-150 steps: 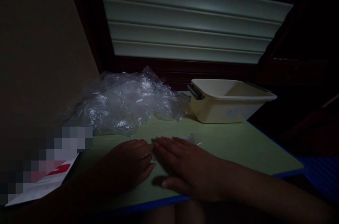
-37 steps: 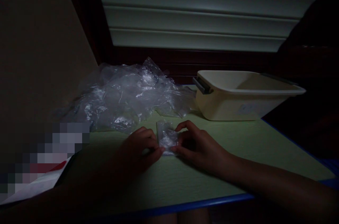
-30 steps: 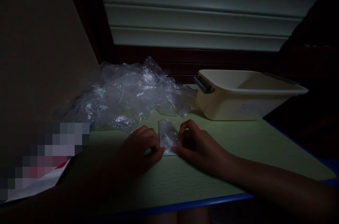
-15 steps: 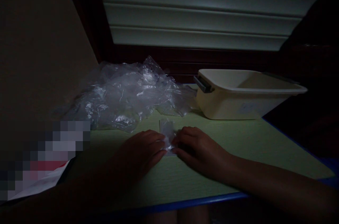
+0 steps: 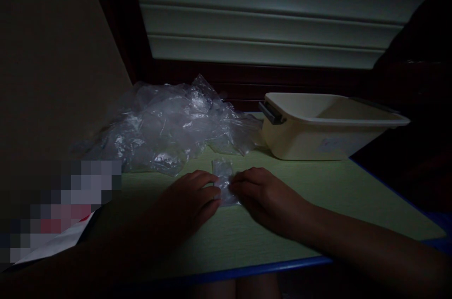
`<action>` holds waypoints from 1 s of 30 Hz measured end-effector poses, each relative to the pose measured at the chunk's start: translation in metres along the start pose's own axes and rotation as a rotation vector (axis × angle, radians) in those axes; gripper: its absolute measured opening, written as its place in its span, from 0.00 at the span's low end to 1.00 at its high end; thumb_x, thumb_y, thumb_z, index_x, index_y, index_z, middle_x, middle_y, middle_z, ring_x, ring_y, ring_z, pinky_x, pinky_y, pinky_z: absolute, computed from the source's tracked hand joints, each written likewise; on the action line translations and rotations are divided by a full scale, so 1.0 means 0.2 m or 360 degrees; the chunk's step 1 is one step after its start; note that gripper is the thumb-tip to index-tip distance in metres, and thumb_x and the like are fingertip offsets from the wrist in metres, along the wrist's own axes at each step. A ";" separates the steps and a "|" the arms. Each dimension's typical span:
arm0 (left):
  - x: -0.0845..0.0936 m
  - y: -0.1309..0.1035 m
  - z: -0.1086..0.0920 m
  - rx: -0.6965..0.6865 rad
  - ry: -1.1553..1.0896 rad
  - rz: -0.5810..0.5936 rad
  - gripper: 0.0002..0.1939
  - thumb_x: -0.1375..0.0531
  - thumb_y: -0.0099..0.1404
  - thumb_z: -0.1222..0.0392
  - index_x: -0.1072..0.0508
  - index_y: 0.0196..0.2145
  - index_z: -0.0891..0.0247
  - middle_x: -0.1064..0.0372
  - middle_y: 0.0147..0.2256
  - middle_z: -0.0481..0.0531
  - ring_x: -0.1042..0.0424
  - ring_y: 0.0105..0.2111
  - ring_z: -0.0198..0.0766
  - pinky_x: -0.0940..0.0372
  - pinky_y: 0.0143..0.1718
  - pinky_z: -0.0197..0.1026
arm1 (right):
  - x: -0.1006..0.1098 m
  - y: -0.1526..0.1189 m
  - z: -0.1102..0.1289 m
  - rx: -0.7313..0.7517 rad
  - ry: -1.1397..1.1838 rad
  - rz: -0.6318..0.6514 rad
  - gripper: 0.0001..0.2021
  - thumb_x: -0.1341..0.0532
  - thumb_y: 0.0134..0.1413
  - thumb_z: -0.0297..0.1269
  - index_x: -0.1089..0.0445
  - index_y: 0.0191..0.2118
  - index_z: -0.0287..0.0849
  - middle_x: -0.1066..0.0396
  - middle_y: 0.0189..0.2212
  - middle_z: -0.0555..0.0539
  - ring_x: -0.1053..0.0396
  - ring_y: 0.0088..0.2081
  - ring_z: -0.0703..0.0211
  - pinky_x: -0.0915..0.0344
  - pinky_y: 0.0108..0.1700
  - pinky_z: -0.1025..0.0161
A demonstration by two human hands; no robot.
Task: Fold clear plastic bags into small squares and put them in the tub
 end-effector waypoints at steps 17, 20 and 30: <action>0.04 -0.02 0.08 0.0124 -0.0286 -0.0192 0.15 0.51 0.64 0.68 0.29 0.44 0.63 0.27 0.42 0.54 0.29 0.44 0.42 0.32 0.48 0.46 | 0.02 0.04 -0.01 0.0211 -0.0155 0.0025 0.08 0.43 0.60 0.24 0.26 0.39 0.38 0.23 0.36 0.42 0.28 0.38 0.54 0.35 0.42 0.57; 0.04 -0.02 0.11 0.0184 -0.0328 -0.0210 0.13 0.49 0.63 0.68 0.29 0.42 0.62 0.27 0.41 0.53 0.29 0.43 0.42 0.32 0.47 0.44 | 0.06 0.04 -0.05 0.0051 0.0149 -0.0084 0.09 0.45 0.60 0.24 0.27 0.37 0.38 0.24 0.32 0.43 0.28 0.34 0.56 0.34 0.39 0.60; 0.04 -0.02 0.14 0.0236 -0.0359 -0.0176 0.08 0.46 0.64 0.67 0.28 0.37 0.61 0.28 0.36 0.50 0.29 0.37 0.40 0.33 0.42 0.41 | 0.07 0.03 -0.04 -0.0121 0.0520 -0.0103 0.10 0.47 0.61 0.26 0.28 0.37 0.39 0.26 0.31 0.45 0.29 0.33 0.59 0.34 0.36 0.63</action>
Point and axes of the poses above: each hand's wrist, its own y-axis towards the middle knuckle, its own x-axis out of the back of the hand, z = x × y, the point moved 10 cm from there along y, towards the middle knuckle
